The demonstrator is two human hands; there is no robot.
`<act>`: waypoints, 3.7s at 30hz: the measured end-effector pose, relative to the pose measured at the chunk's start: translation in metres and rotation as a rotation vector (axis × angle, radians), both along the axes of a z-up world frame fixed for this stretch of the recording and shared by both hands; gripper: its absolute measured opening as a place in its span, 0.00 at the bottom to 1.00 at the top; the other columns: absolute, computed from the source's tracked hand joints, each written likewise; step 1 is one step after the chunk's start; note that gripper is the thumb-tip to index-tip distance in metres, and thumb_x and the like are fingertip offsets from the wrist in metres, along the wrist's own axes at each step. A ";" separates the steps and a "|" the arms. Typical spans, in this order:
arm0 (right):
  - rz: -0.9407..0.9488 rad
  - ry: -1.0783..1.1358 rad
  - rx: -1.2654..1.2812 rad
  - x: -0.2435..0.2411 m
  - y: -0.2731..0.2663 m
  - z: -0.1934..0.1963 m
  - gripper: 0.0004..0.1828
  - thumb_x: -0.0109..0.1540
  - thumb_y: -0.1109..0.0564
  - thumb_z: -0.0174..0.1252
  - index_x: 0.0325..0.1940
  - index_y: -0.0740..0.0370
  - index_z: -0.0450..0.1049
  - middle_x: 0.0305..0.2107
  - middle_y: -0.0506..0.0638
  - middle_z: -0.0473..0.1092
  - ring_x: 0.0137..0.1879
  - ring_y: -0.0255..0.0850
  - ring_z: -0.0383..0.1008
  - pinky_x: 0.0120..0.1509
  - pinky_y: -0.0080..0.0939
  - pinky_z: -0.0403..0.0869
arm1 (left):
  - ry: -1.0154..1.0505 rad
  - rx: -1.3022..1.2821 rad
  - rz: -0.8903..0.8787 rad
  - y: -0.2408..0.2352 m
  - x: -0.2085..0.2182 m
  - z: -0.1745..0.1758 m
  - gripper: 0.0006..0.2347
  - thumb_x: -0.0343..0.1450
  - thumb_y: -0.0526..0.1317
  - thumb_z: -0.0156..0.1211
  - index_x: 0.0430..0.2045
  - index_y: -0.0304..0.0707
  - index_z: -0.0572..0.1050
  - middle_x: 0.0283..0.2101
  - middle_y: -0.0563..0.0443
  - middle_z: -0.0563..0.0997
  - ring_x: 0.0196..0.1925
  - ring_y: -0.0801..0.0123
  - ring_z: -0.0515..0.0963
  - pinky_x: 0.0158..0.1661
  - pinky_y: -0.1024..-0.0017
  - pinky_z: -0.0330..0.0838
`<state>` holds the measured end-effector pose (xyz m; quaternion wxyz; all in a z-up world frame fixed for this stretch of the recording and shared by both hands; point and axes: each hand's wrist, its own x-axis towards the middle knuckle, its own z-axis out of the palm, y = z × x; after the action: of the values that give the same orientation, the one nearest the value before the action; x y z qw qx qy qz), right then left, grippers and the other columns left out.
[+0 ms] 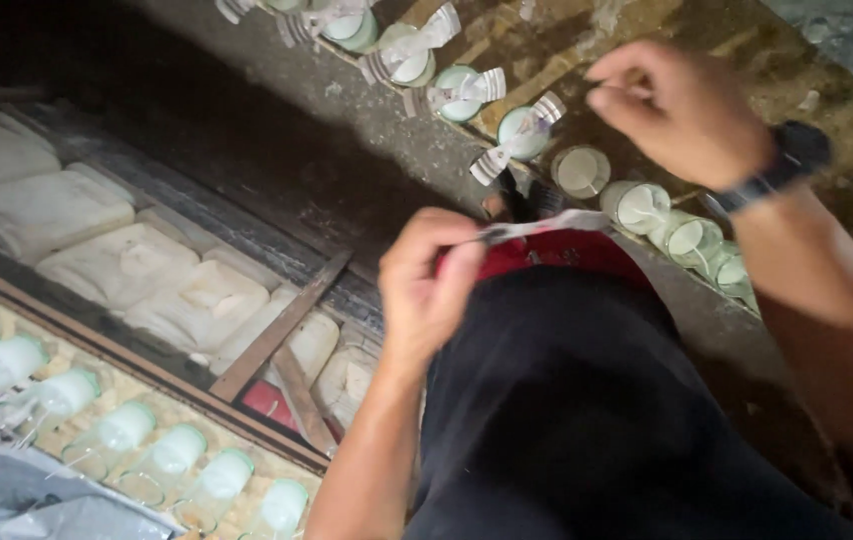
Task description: The person places wicks into small glass jars filled with white wax, secures them with wooden sticks, and then removes the sticks after the wax sets. The person works methodically across multiple jars arranged on a workbench.
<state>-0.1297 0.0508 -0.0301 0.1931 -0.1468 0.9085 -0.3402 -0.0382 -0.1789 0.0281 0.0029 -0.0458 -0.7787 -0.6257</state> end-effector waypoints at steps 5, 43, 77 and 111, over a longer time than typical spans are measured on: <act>-0.067 -0.180 0.017 -0.013 -0.018 -0.029 0.09 0.59 0.50 0.48 0.36 0.56 0.66 0.33 0.50 0.68 0.36 0.45 0.67 0.32 0.46 0.63 | 0.066 0.164 0.166 -0.019 -0.013 0.033 0.07 0.68 0.42 0.45 0.23 0.39 0.61 0.30 0.43 0.72 0.31 0.66 0.72 0.33 0.74 0.68; -0.363 -0.479 -0.547 -0.076 -0.100 -0.012 0.03 0.61 0.51 0.45 0.35 0.49 0.64 0.27 0.41 0.66 0.25 0.27 0.63 0.19 0.24 0.56 | -0.122 0.821 0.615 -0.083 -0.083 -0.045 0.05 0.63 0.39 0.47 0.18 0.40 0.63 0.15 0.46 0.65 0.06 0.73 0.53 0.07 0.80 0.39; -0.660 -0.834 -1.252 -0.181 -0.168 -0.033 0.05 0.57 0.53 0.51 0.37 0.48 0.68 0.25 0.38 0.61 0.27 0.26 0.59 0.29 0.23 0.58 | -0.335 0.452 0.417 -0.210 -0.184 -0.044 0.03 0.59 0.32 0.54 0.16 0.41 0.72 0.17 0.58 0.70 0.21 0.81 0.66 0.25 0.84 0.58; -0.431 -0.863 -1.009 -0.235 -0.227 -0.029 0.05 0.60 0.49 0.46 0.34 0.49 0.65 0.23 0.38 0.61 0.25 0.27 0.59 0.24 0.24 0.58 | -0.407 0.485 0.556 -0.220 -0.248 -0.062 0.06 0.61 0.37 0.54 0.13 0.40 0.69 0.08 0.56 0.63 0.08 0.79 0.55 0.11 0.81 0.49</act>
<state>-0.3643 -0.1762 -0.0589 0.3733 0.1133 0.4906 -0.7792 -0.2861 -0.3993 -0.0340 0.0286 0.2923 -0.5762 -0.7627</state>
